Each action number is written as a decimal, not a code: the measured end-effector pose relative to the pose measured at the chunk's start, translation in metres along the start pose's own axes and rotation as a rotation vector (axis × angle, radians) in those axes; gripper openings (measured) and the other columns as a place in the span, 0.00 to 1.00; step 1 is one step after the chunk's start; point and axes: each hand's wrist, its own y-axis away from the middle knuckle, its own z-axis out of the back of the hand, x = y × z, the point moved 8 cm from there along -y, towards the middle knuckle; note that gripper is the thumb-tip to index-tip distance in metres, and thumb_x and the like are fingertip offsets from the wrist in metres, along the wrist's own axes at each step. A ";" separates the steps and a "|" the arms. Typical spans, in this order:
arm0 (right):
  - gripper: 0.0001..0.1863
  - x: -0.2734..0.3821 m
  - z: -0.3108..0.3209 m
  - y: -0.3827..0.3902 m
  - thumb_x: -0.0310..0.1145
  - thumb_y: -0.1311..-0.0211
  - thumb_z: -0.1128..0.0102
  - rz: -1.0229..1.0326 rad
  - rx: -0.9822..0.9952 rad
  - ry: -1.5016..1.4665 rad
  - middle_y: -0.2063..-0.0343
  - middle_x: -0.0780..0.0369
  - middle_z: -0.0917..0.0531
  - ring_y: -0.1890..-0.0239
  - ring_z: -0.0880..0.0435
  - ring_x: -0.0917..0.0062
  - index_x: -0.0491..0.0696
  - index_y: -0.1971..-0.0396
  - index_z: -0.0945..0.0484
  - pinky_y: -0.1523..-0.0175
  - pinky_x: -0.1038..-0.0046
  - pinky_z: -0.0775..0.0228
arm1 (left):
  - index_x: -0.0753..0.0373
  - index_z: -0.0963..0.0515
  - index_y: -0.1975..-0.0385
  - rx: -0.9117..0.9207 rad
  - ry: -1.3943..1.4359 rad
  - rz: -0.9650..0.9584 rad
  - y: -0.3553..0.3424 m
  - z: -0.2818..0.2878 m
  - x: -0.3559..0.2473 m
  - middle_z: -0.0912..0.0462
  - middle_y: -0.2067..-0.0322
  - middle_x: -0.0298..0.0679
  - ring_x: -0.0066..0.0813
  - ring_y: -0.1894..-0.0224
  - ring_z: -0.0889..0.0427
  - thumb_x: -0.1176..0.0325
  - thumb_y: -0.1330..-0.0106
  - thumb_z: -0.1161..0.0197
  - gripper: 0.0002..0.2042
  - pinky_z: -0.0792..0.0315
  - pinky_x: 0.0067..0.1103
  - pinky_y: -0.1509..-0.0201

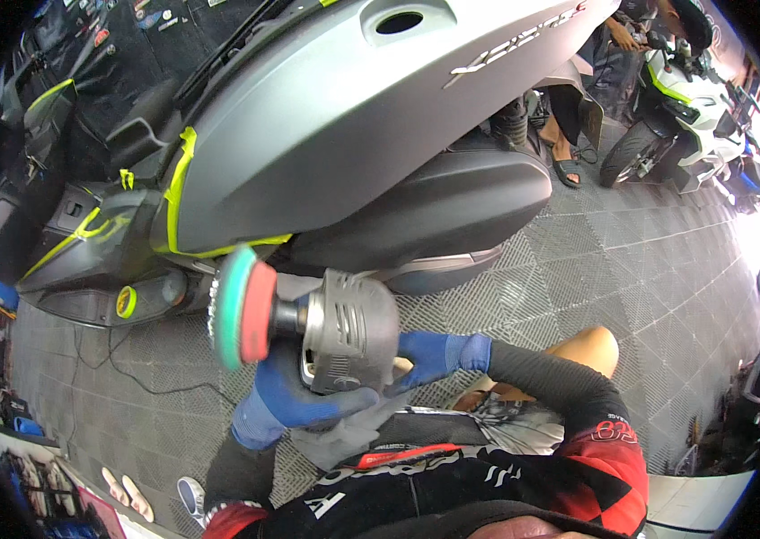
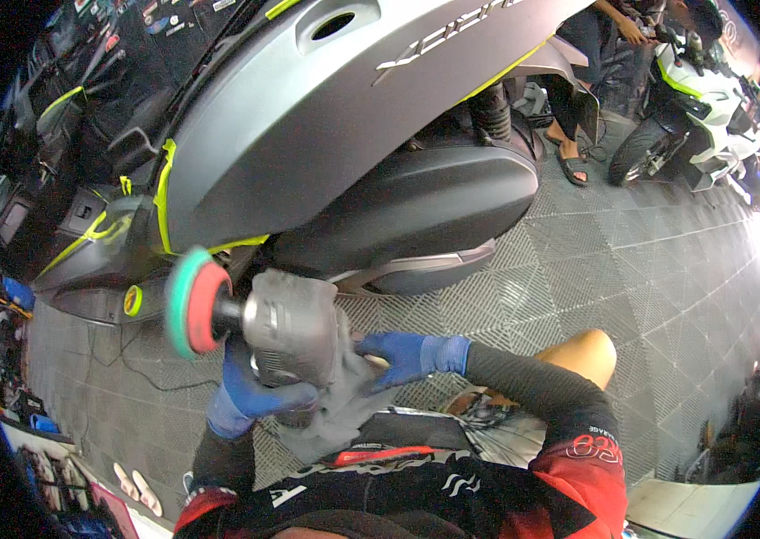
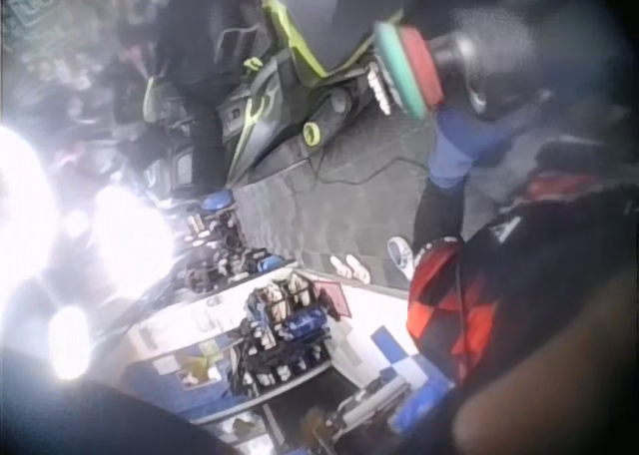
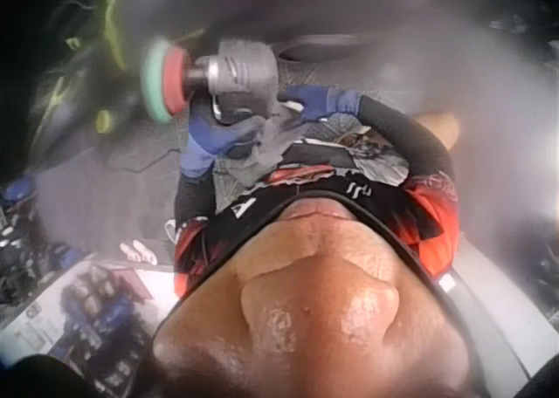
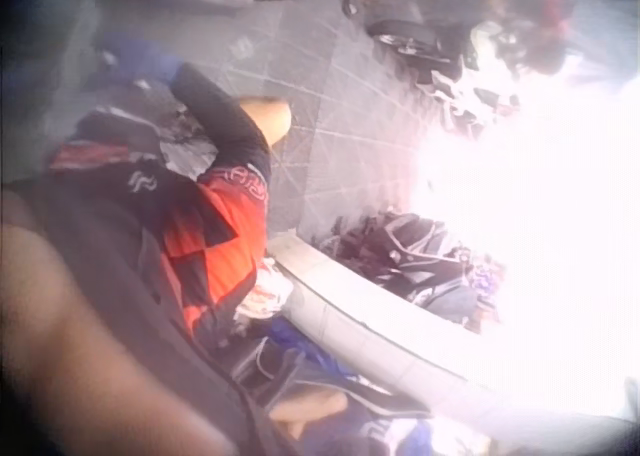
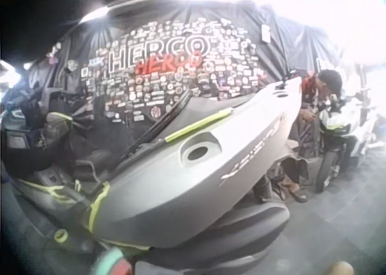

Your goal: The person applies a neon yellow vinyl decal to the side fairing of a motorcycle, smoothing it by hand and using a heat gun to conform the material to the curved surface. The person then uses a rotary polisher with a polishing compound to buff the area around the applied decal.

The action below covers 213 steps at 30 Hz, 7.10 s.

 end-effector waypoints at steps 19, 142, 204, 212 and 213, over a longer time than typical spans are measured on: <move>0.45 0.120 0.034 -0.021 0.40 0.48 0.22 0.497 -0.766 -1.043 0.37 0.54 0.25 0.35 0.24 0.67 0.45 0.32 0.35 0.31 0.61 0.32 | 0.68 0.40 0.28 0.272 -0.454 -0.319 -0.044 -0.006 -0.051 0.31 0.33 0.53 0.46 0.33 0.26 0.42 0.58 0.16 0.59 0.35 0.33 0.29; 0.45 0.080 0.156 0.133 0.40 0.49 0.25 -0.121 -0.909 0.608 0.35 0.55 0.27 0.33 0.26 0.65 0.47 0.31 0.36 0.28 0.61 0.37 | 0.65 0.33 0.37 -0.056 0.203 -0.678 -0.131 -0.111 -0.028 0.21 0.46 0.51 0.46 0.45 0.17 0.45 0.65 0.11 0.55 0.23 0.36 0.38; 0.62 0.085 0.075 0.176 0.50 0.65 0.11 0.373 -0.848 -0.296 0.44 0.54 0.18 0.46 0.14 0.66 0.43 0.30 0.38 0.43 0.66 0.22 | 0.58 0.35 0.40 0.482 0.783 -0.167 -0.131 -0.118 0.013 0.25 0.49 0.59 0.49 0.48 0.19 0.44 0.59 0.15 0.48 0.19 0.40 0.45; 0.61 0.077 0.074 0.191 0.51 0.66 0.11 0.406 -0.921 -0.311 0.46 0.54 0.17 0.48 0.12 0.65 0.42 0.31 0.37 0.44 0.66 0.22 | 0.60 0.35 0.40 0.558 0.583 -0.098 -0.140 -0.133 0.013 0.25 0.49 0.59 0.42 0.49 0.19 0.38 0.65 0.15 0.53 0.21 0.34 0.45; 0.61 0.076 0.074 0.191 0.51 0.66 0.11 0.413 -0.924 -0.328 0.46 0.54 0.17 0.48 0.12 0.65 0.42 0.32 0.37 0.44 0.66 0.22 | 0.60 0.35 0.40 0.560 0.565 -0.095 -0.140 -0.134 0.013 0.25 0.48 0.58 0.41 0.49 0.19 0.37 0.66 0.15 0.54 0.21 0.33 0.45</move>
